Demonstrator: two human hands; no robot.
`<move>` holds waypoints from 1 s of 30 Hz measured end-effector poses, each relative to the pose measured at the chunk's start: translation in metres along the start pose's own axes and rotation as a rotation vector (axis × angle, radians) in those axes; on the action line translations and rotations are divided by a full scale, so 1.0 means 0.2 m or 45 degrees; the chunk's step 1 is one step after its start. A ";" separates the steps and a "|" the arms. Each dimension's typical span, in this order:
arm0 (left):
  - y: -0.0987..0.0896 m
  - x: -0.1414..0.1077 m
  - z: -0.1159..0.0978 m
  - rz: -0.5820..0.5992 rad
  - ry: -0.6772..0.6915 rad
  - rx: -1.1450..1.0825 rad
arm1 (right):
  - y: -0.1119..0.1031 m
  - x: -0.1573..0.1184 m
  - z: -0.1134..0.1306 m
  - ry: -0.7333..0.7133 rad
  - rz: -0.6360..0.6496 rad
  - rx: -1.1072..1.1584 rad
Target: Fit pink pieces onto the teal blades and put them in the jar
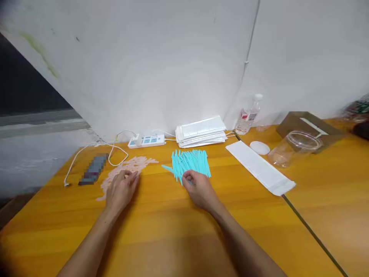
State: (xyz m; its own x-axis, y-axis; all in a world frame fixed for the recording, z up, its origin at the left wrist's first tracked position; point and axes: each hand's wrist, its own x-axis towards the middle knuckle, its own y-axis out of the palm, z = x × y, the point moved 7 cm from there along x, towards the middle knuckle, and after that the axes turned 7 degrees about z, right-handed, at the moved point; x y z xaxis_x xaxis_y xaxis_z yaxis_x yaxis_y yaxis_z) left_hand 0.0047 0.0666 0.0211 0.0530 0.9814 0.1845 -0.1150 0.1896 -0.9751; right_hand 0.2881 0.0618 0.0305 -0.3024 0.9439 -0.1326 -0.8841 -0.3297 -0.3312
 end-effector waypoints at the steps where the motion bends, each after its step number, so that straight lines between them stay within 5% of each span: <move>1: 0.01 0.02 -0.02 0.040 0.014 0.003 | 0.05 -0.04 -0.03 0.020 0.122 0.026; 5: 0.05 0.06 -0.07 0.171 0.015 -0.044 | 0.15 -0.16 -0.15 0.072 0.393 0.036; 16: 0.04 0.05 -0.06 0.377 -0.046 -0.300 | 0.15 -0.14 -0.26 0.113 0.527 0.092; 19: 0.07 -0.03 -0.11 0.463 -0.082 -0.828 | 0.14 -0.15 -0.28 0.141 0.495 0.156; 24: 0.19 -0.28 -0.24 0.640 -0.458 -1.965 | 0.12 -0.15 -0.31 0.137 0.453 0.221; 30: 0.22 -0.38 -0.31 0.488 -0.658 -2.344 | 0.11 -0.14 -0.32 0.179 0.448 0.302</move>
State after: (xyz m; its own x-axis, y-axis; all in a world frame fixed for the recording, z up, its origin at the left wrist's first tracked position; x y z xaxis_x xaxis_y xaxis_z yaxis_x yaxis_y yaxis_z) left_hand 0.0569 -0.0011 -0.0438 -0.0071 0.9344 -0.3562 0.9806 0.0763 0.1804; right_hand 0.2989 0.0276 -0.0333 -0.5625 0.7582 -0.3298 -0.7982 -0.6019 -0.0223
